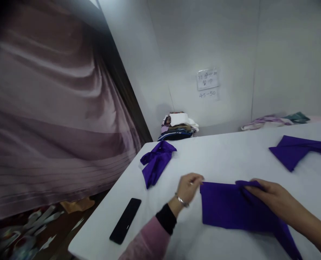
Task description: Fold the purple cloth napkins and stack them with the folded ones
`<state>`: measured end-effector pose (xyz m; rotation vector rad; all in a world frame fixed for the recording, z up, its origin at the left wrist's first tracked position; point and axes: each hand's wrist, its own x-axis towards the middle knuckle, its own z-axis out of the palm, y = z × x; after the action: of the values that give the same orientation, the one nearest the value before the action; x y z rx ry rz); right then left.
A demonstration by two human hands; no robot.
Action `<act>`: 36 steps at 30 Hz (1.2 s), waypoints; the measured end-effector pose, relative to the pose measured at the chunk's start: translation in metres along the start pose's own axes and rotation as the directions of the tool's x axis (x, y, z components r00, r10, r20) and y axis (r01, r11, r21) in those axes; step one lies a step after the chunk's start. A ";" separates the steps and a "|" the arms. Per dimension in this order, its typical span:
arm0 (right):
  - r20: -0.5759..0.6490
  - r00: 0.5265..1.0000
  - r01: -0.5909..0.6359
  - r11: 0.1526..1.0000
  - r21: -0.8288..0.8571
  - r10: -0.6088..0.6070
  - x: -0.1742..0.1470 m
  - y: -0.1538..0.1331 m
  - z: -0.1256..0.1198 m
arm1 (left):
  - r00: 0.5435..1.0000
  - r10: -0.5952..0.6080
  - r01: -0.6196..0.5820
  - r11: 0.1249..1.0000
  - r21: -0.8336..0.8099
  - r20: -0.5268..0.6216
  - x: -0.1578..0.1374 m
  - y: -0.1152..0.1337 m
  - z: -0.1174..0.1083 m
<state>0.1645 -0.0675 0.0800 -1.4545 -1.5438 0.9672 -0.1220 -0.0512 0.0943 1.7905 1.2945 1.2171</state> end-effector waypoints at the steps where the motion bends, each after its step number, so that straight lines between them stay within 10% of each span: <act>1: 0.123 0.991 -0.060 0.998 0.037 0.055 0.005 -0.016 0.004 | 0.997 0.043 -0.039 0.997 -0.059 0.065 -0.015 0.014 0.020; 9: 0.232 0.967 0.066 0.983 0.172 -0.106 0.008 -0.064 0.048 | 0.987 -0.160 0.160 0.968 -0.191 0.016 -0.057 0.044 0.089; 26: 0.259 0.965 -0.023 0.961 0.275 -0.051 -0.032 -0.017 0.037 | 0.996 -0.079 0.067 0.969 -0.238 -0.043 -0.056 0.031 0.087; 36: 0.146 0.989 -0.046 0.898 0.438 -0.020 -0.042 -0.020 0.006 | 0.973 0.208 -0.198 0.975 0.104 -0.101 -0.039 0.036 0.073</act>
<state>0.1528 -0.1103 0.0942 -1.0904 -1.3018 1.3571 -0.0453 -0.0970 0.0845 1.9863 1.2717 1.4060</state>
